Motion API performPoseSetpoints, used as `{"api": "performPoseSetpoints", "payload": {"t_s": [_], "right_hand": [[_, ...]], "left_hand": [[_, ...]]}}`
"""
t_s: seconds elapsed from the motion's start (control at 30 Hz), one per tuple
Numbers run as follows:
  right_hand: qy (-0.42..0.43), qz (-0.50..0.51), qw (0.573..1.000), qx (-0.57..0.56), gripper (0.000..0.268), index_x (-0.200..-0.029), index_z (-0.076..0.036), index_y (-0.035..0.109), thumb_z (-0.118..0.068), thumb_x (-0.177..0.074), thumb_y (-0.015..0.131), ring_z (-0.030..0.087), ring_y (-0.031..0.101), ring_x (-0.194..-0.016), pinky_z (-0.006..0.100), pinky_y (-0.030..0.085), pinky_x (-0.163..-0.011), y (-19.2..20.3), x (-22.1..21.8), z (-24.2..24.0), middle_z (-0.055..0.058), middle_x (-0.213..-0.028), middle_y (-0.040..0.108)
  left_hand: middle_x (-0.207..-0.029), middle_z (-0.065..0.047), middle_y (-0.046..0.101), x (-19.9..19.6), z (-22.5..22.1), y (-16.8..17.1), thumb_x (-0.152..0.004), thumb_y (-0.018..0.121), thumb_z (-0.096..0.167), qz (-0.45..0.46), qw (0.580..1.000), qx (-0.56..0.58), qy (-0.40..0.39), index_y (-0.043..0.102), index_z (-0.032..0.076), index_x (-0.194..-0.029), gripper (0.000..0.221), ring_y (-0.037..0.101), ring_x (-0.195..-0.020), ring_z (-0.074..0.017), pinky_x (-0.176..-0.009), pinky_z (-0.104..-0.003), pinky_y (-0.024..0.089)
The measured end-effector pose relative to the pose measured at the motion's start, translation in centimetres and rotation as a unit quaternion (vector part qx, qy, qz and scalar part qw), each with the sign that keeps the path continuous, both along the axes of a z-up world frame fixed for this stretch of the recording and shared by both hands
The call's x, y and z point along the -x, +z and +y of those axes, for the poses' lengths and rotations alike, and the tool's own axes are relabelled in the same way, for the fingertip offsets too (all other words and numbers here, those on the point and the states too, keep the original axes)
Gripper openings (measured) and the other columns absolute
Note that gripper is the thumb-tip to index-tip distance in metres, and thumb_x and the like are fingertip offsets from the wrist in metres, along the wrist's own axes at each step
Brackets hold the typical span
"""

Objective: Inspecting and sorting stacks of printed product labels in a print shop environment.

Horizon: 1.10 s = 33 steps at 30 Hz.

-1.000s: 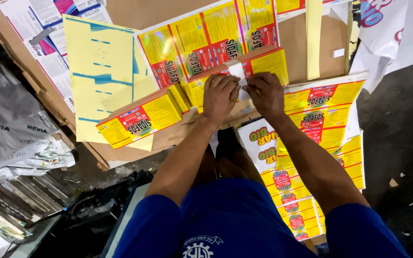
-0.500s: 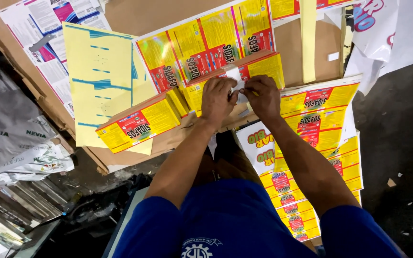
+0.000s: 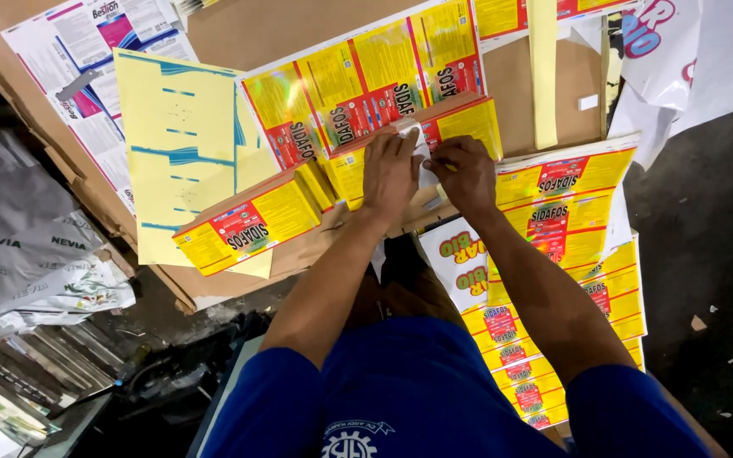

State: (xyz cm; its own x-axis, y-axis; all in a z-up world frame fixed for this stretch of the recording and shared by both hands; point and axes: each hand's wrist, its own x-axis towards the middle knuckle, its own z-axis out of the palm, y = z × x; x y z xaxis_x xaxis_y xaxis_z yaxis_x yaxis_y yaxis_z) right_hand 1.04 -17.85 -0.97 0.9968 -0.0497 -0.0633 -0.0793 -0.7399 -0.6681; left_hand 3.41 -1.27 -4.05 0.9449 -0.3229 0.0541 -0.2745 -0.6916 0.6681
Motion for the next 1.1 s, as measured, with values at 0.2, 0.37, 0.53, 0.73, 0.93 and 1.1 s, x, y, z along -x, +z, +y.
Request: {"api": "performPoseSetpoints", "payload": {"t_s": [0.2,0.37,0.53,0.73,0.93,1.1], "right_hand": [[0.000,0.006,1.000,0.000,0.021,-0.091,-0.007,0.078,-0.012,-0.076,0.091,0.029,0.067,-0.094,0.041,0.056,-0.082,0.4,-0.3,0.2,0.008,-0.099,0.072],[-0.019,-0.015,1.000,-0.016,0.024,-0.092,-0.007,0.076,-0.009,-0.074,0.092,0.029,0.067,-0.094,0.041,0.057,-0.080,0.6,-0.3,0.7,0.009,-0.099,0.071],[-0.019,-0.019,0.999,-0.019,0.027,-0.092,-0.006,0.074,-0.007,-0.072,0.093,0.031,0.067,-0.092,0.041,0.056,-0.079,1.1,-0.4,0.9,0.010,-0.098,0.070],[-0.028,0.010,0.999,-0.040,0.027,-0.090,-0.005,0.071,-0.006,-0.072,0.092,0.030,0.067,-0.087,0.040,0.057,-0.075,1.4,-0.5,0.9,0.011,-0.095,0.069],[-0.040,0.008,0.999,-0.020,0.023,-0.087,-0.005,0.072,-0.009,-0.078,0.092,0.029,0.068,-0.082,0.039,0.057,-0.073,-0.3,-1.3,0.9,0.011,-0.090,0.068],[-0.056,0.003,0.998,-0.025,0.020,-0.089,-0.004,0.070,-0.009,-0.081,0.088,0.029,0.069,-0.081,0.039,0.058,-0.072,-0.4,-1.3,1.3,0.012,-0.089,0.068]], "left_hand": [[-0.104,-0.013,0.068,-0.3,-0.3,0.2,-0.088,0.074,0.012,0.049,0.999,-0.012,-0.002,0.064,0.002,-0.130,0.045,0.056,-0.111,-0.0323,-0.100,-0.048,0.043],[-0.109,-0.015,0.063,-0.4,-0.3,0.3,-0.086,0.076,0.008,0.047,0.999,-0.006,0.010,0.065,0.003,-0.128,0.043,0.057,-0.107,-0.0343,-0.097,-0.049,0.046],[-0.117,-0.017,0.059,-0.9,-0.1,1.1,-0.080,0.080,0.004,0.069,0.996,0.039,0.035,0.067,0.004,-0.122,0.044,0.060,-0.107,-0.0348,-0.092,-0.047,0.050],[-0.113,-0.015,0.065,-2.1,-0.4,1.0,-0.073,0.082,0.002,0.099,0.991,0.055,0.070,0.068,0.006,-0.120,0.049,0.065,-0.102,-0.0363,-0.088,-0.046,0.054],[-0.105,-0.013,0.068,-3.0,-0.8,-0.1,-0.071,0.079,0.002,0.109,0.988,0.043,0.099,0.074,0.009,-0.112,0.042,0.068,-0.091,-0.0338,-0.082,-0.045,0.055],[-0.100,-0.010,0.069,-3.0,-1.0,-1.5,-0.078,0.075,0.003,0.084,0.990,0.045,0.107,0.078,0.010,-0.104,0.027,0.070,-0.088,-0.0305,-0.080,-0.043,0.058]]}}
